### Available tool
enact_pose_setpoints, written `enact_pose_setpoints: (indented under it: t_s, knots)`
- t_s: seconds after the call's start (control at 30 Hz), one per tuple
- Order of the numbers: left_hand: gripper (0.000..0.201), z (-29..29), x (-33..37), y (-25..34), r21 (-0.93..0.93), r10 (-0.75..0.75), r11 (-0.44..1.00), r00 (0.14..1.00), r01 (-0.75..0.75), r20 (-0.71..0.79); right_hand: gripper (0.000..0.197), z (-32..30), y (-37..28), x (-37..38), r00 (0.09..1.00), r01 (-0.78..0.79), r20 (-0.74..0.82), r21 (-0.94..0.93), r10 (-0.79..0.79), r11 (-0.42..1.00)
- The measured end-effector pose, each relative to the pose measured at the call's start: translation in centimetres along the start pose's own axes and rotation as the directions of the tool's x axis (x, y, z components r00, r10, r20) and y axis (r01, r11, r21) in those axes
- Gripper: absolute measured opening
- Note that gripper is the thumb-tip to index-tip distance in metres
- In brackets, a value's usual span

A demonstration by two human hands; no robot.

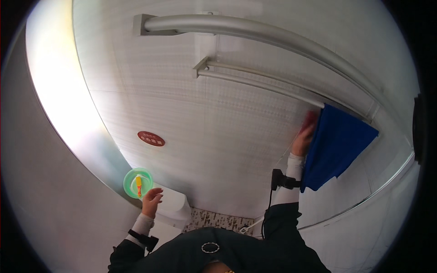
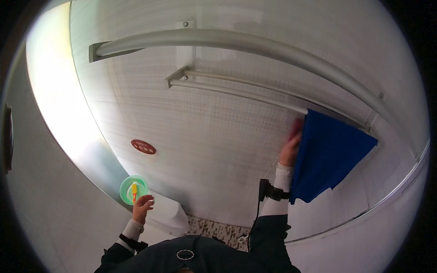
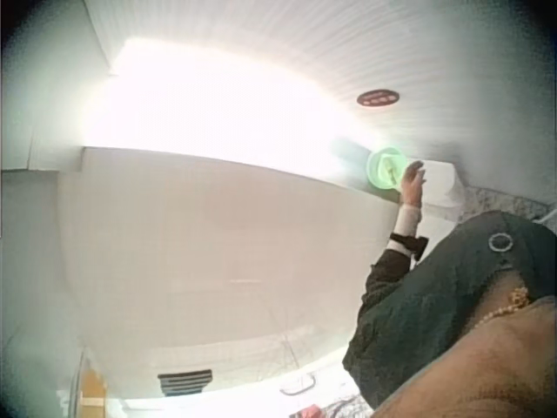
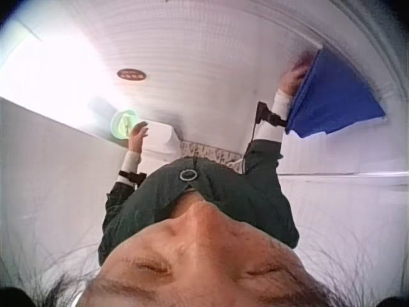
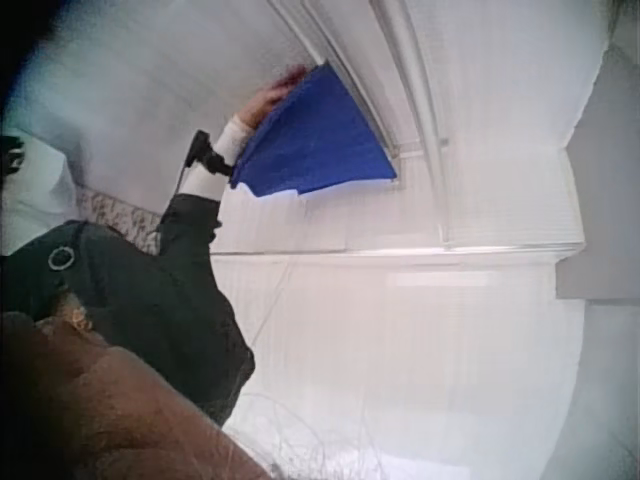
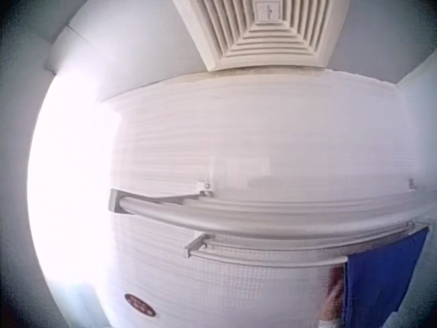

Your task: The recorder is cleaning the bathroom walls and a frosted glass door using a red cloth.

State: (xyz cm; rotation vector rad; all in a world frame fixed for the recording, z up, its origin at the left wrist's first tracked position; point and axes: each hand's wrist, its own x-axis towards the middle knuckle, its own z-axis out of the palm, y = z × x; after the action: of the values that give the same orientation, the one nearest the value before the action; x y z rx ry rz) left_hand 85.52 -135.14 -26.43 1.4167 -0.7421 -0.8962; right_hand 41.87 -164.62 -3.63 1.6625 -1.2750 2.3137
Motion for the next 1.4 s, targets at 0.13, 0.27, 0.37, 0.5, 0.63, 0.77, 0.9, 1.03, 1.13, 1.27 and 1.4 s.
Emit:
enact_pose_setpoints:
  t_s: [0.13, 0.27, 0.37, 0.5, 0.63, 0.77, 0.9, 1.03, 1.13, 1.27, 1.4]
  knots:
    - [0.031, -1.5, -0.8, -2.8, 0.082, -0.074, 0.994, 0.996, 0.078, -0.052, 0.06, 1.8, 0.1, -1.5, 0.975, 0.177, -0.109, -0.161, -0.196, 0.971]
    - [0.029, 0.8, -0.5, -3.1, 0.114, 0.027, 0.993, 1.0, -0.026, -0.005, 0.064, 9.1, -5.8, -9.8, 0.786, 0.617, 0.272, -0.393, -0.555, 0.682]
    - [0.026, 5.6, 0.2, -1.1, 0.048, 0.08, 0.995, 0.994, -0.084, 0.079, 0.062, 10.5, -5.7, -16.0, 0.468, 0.809, 0.724, -0.121, -0.506, 0.575]
    - [0.026, 8.0, -0.4, -1.6, -0.049, 0.085, 0.996, 0.991, -0.08, 0.105, 0.059, 8.3, 0.0, -21.6, 0.008, 0.843, 0.922, 0.202, -0.387, 0.499]
    - [0.026, 6.1, -2.5, -3.5, -0.122, -0.018, 0.992, 1.0, 0.019, 0.012, 0.061, 4.3, 6.7, -20.5, 0.072, 0.799, 0.787, 0.323, -0.613, 0.508]
    - [0.028, 1.4, -5.6, -7.8, -0.046, -0.154, 0.988, 0.982, 0.149, -0.111, 0.058, -2.4, 5.3, -11.0, 0.444, 0.827, 0.719, -0.099, -0.534, 0.554]
    - [0.025, -0.4, -8.5, -9.5, 0.015, -0.234, 0.969, 0.94, 0.245, -0.248, 0.058, -4.6, -0.2, -3.7, 0.641, 0.759, 0.485, -0.514, -0.595, 0.399]
    - [0.026, 3.5, -8.8, -10.3, -0.034, -0.266, 0.963, 0.934, 0.266, -0.241, 0.065, -5.1, 4.1, -7.3, 0.49, 0.871, 0.687, -0.368, -0.536, 0.325]
    - [0.026, 8.4, -9.2, -10.4, -0.129, -0.264, 0.962, 0.947, 0.243, -0.183, 0.056, -6.4, 11.2, -15.0, 0.063, 0.948, 0.919, 0.067, -0.389, 0.311]
    - [0.027, 13.5, -10.3, -11.1, -0.158, -0.287, 0.951, 0.948, 0.265, -0.137, 0.045, -7.4, 19.2, -24.3, -0.214, 0.618, 0.937, 0.349, -0.277, 0.704]
    - [0.027, 15.9, -11.9, -11.1, -0.124, -0.186, 0.977, 0.976, 0.173, -0.109, 0.032, -6.2, 23.0, -30.7, -0.42, 0.499, 0.884, 0.415, -0.207, 0.761]
